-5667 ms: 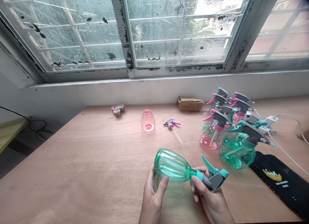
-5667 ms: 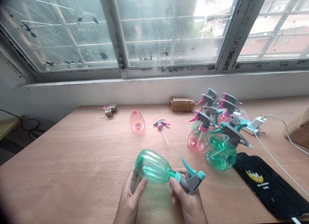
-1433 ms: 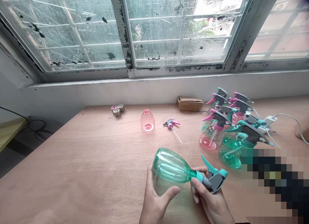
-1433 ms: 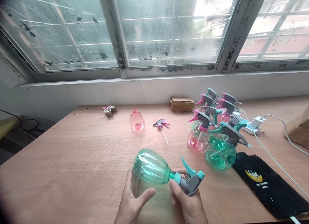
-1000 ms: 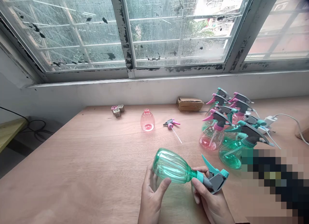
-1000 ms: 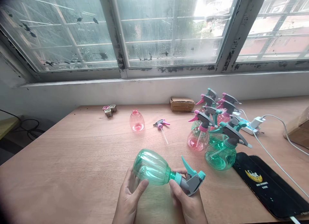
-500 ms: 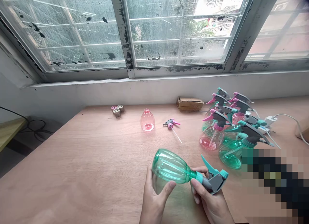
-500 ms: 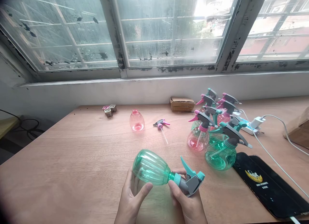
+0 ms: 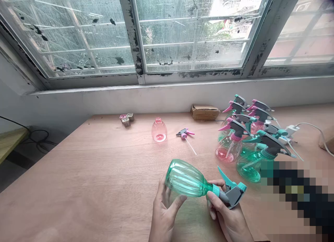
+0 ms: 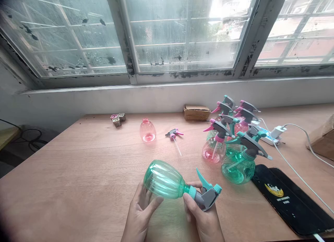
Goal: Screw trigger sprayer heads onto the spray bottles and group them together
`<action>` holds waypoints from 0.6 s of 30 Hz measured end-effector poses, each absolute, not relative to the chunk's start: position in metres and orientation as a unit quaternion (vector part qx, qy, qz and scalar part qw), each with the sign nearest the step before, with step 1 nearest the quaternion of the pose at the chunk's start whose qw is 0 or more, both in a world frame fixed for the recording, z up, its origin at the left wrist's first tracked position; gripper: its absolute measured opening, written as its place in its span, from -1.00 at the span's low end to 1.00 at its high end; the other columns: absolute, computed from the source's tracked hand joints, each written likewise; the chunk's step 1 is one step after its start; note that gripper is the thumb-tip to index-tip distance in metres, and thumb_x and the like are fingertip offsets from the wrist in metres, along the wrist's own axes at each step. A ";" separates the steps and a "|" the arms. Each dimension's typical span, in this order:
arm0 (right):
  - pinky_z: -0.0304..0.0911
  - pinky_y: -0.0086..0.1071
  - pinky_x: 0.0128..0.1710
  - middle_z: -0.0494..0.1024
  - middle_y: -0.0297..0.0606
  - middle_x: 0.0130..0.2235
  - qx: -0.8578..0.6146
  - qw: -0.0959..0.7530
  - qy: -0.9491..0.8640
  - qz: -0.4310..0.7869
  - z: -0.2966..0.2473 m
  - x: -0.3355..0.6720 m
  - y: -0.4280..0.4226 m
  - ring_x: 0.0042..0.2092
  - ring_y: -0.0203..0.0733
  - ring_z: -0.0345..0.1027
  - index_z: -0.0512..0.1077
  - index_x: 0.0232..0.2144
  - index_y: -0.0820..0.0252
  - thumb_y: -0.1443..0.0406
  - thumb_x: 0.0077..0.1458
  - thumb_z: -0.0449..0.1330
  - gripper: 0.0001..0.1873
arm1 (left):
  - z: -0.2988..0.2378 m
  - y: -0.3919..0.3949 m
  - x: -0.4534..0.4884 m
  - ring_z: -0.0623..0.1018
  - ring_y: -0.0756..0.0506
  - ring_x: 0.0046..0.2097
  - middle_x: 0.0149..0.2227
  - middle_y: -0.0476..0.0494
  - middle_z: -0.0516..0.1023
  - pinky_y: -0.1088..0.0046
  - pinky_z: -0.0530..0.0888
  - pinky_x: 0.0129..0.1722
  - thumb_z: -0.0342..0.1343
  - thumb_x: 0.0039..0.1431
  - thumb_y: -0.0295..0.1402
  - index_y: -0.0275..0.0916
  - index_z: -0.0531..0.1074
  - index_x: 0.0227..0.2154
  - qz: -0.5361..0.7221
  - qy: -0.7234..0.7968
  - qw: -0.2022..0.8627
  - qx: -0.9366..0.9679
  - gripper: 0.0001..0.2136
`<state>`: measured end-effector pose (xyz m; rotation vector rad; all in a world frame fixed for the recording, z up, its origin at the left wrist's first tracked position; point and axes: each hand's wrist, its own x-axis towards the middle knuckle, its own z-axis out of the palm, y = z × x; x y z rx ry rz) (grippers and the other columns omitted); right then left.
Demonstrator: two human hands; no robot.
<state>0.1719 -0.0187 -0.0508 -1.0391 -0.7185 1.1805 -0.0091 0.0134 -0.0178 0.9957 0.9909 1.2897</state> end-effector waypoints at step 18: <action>0.14 -0.45 -0.52 0.47 -0.54 -0.60 -0.459 0.629 -0.366 0.510 -0.053 0.170 -0.021 -0.61 -0.35 0.27 0.40 -0.05 0.06 0.06 0.21 0.45 -0.59 | -0.003 0.005 -0.003 0.56 -0.38 0.26 0.17 -0.27 0.65 0.13 0.44 0.25 0.41 0.18 -0.11 -0.18 0.43 0.22 0.562 0.450 0.569 0.397 -0.41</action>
